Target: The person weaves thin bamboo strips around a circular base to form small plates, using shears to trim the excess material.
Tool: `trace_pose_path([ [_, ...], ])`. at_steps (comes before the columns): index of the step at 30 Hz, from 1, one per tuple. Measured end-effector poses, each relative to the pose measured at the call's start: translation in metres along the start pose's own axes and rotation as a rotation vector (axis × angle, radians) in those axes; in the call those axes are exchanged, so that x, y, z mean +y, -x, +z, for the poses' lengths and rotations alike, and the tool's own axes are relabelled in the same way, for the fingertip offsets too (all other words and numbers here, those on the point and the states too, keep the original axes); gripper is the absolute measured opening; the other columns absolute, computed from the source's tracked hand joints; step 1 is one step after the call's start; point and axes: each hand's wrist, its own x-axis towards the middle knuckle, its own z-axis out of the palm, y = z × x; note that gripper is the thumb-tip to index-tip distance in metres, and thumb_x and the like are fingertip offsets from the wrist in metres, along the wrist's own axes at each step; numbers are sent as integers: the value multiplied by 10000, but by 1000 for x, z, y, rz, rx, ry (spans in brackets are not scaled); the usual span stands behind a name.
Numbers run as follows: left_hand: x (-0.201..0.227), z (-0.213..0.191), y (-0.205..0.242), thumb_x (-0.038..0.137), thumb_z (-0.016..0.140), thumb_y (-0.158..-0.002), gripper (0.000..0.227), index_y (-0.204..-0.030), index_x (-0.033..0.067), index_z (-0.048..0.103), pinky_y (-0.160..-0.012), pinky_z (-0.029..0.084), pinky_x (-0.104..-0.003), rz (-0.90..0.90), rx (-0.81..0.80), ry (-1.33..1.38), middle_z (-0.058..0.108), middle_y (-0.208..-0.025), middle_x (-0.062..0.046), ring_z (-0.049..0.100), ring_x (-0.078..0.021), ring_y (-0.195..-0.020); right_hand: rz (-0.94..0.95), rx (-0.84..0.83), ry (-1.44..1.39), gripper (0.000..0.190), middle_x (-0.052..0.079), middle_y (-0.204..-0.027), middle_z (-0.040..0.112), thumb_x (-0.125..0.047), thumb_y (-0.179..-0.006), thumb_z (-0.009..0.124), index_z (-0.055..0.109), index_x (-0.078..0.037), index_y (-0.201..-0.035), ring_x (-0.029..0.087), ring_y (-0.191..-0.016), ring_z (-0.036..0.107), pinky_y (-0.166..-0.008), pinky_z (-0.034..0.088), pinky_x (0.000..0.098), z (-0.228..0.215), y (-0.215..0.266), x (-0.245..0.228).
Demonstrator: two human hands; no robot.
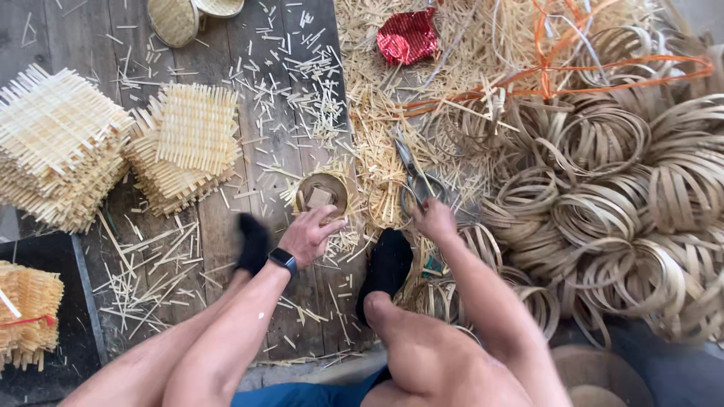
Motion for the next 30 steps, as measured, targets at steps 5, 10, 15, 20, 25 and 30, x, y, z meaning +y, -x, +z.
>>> trace_pose_path([
  [5,-2,-8,-31,108,792,-778,734,-1418,-43,468,-1032,431,-519,-425,288,198,458,-1404,-248,500,-429,-1263,68,237,-330,220,141,-932,783,-231,-894,705,796,-59,-998,270,-845,747,-836,594,392,38,-12,22],
  [10,7,22,-50,194,860,-735,639,-1331,104,647,-1062,450,-502,-513,339,110,518,-1411,-214,522,-410,-1258,557,378,-1165,230,61,-777,730,-226,-992,623,701,-21,-921,147,-667,712,-546,603,270,-17,-19,18],
  [15,11,14,-60,128,798,-860,410,-1264,146,727,-997,500,-472,-514,423,136,620,-1317,-132,589,-361,-1151,-142,337,-164,399,212,-1117,634,-213,-795,862,677,-17,-1090,350,-1033,629,-873,531,494,9,-15,-2],
  [20,21,-5,-70,95,771,-899,364,-1259,113,725,-1022,485,-489,-265,563,69,637,-1348,-153,599,-356,-1122,-26,226,-195,669,268,-1180,605,-144,-655,887,530,-12,-1205,468,-1086,594,-913,503,513,29,-35,1],
  [25,-3,14,-79,106,777,-856,391,-1242,128,722,-1074,464,-493,-192,327,69,641,-1332,-141,605,-354,-1194,137,36,-278,667,277,-982,682,-77,-662,869,452,19,-1174,427,-939,669,-863,549,470,10,-37,-1],
  [30,-22,-10,-67,115,753,-773,701,-1456,76,601,-1076,452,-485,-56,67,206,604,-1403,-180,565,-394,-1268,296,-304,-1504,598,177,-983,720,-26,-716,765,445,0,-1220,248,-781,719,-695,598,402,-15,4,5],
])
